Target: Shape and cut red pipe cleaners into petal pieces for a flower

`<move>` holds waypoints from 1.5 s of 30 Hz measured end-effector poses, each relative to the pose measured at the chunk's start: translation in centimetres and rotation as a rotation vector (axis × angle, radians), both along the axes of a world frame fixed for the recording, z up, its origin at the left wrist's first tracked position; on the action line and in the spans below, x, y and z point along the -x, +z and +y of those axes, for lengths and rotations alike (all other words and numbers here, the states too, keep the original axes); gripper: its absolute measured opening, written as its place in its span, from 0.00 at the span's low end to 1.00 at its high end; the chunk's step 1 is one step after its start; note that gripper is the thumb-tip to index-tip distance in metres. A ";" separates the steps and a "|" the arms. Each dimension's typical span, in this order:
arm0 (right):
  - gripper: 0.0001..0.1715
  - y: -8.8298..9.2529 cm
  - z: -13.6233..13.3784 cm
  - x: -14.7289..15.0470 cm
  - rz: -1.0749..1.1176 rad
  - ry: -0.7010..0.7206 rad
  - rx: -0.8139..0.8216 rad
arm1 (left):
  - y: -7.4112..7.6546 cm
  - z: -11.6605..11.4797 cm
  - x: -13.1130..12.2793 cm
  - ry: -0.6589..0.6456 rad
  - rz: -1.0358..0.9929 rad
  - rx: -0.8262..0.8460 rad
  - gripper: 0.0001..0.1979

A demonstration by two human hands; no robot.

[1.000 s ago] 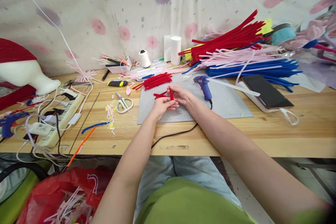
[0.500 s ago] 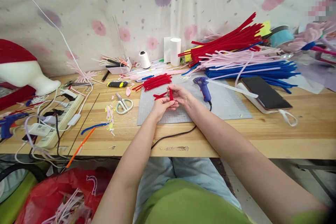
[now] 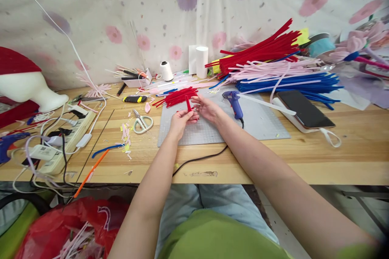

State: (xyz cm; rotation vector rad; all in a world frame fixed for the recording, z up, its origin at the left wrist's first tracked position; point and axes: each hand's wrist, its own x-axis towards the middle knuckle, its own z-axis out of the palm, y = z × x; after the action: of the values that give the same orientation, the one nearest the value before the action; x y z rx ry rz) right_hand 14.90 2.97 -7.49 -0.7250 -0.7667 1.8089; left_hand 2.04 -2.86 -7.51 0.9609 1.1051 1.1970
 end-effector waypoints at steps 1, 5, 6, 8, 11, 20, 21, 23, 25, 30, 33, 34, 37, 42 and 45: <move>0.11 -0.1 0.2 -0.3 -0.022 -0.034 -0.014 | 0.1 0.3 0.6 0.042 0.056 -0.017 0.09; 0.10 -0.4 0.7 -1.4 -0.075 -0.170 0.014 | 1.0 1.6 3.5 0.146 0.604 -0.106 0.11; 0.10 -0.4 0.8 -1.6 -0.075 -0.181 0.020 | 1.4 1.9 4.1 0.158 0.806 -0.144 0.12; 0.09 -0.7 1.0 -1.6 -0.078 -0.189 0.020 | 2.2 2.5 5.2 0.147 1.150 -0.195 0.14; 0.07 -1.0 1.1 -1.5 -0.069 -0.205 0.021 | 3.4 3.4 5.9 0.085 1.392 -0.256 0.16; 0.04 -0.8 0.6 -1.4 -0.014 -0.230 0.046 | 2.4 7.1 5.7 0.151 1.624 -0.180 0.12; 0.04 -0.7 0.6 -1.4 -0.009 -0.231 0.041 | 2.0 7.4 5.7 0.145 1.641 -0.170 0.12; 0.04 -0.8 0.6 -1.4 0.001 -0.232 0.032 | 1.5 7.8 5.6 0.139 1.662 -0.146 0.10; 0.05 -0.9 0.6 -1.4 0.005 -0.228 0.027 | 1.3 8.1 5.7 0.134 1.659 -0.129 0.08; 0.02 -1.0 0.6 -1.6 -0.030 -0.187 0.022 | 2.0 8.3 6.5 0.272 1.582 -0.195 0.07; 0.02 -1.0 0.6 -1.5 -0.045 -0.209 -0.001 | 2.8 7.6 6.8 0.421 1.542 -0.296 0.10; 0.03 -1.0 0.6 -1.5 -0.047 -0.227 -0.011 | 3.1 7.1 6.7 0.452 1.532 -0.339 0.11; 0.07 -1.0 0.7 -1.5 -0.054 -0.238 -0.039 | 3.6 5.3 6.1 0.422 1.500 -0.502 0.13; 0.24 -0.5 0.1 -2.0 -0.216 0.155 -0.098 | 2.6 2.5 4.6 0.121 1.465 -0.749 0.14; 0.21 0.2 -0.5 -2.6 -0.301 0.347 -0.173 | 2.1 1.7 4.1 0.079 1.453 -0.752 0.14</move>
State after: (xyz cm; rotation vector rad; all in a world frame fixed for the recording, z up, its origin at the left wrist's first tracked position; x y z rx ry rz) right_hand 17.54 2.48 -7.29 -0.7953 -1.2980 1.9303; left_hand -2.11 -1.16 -5.42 2.5988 1.7858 0.8623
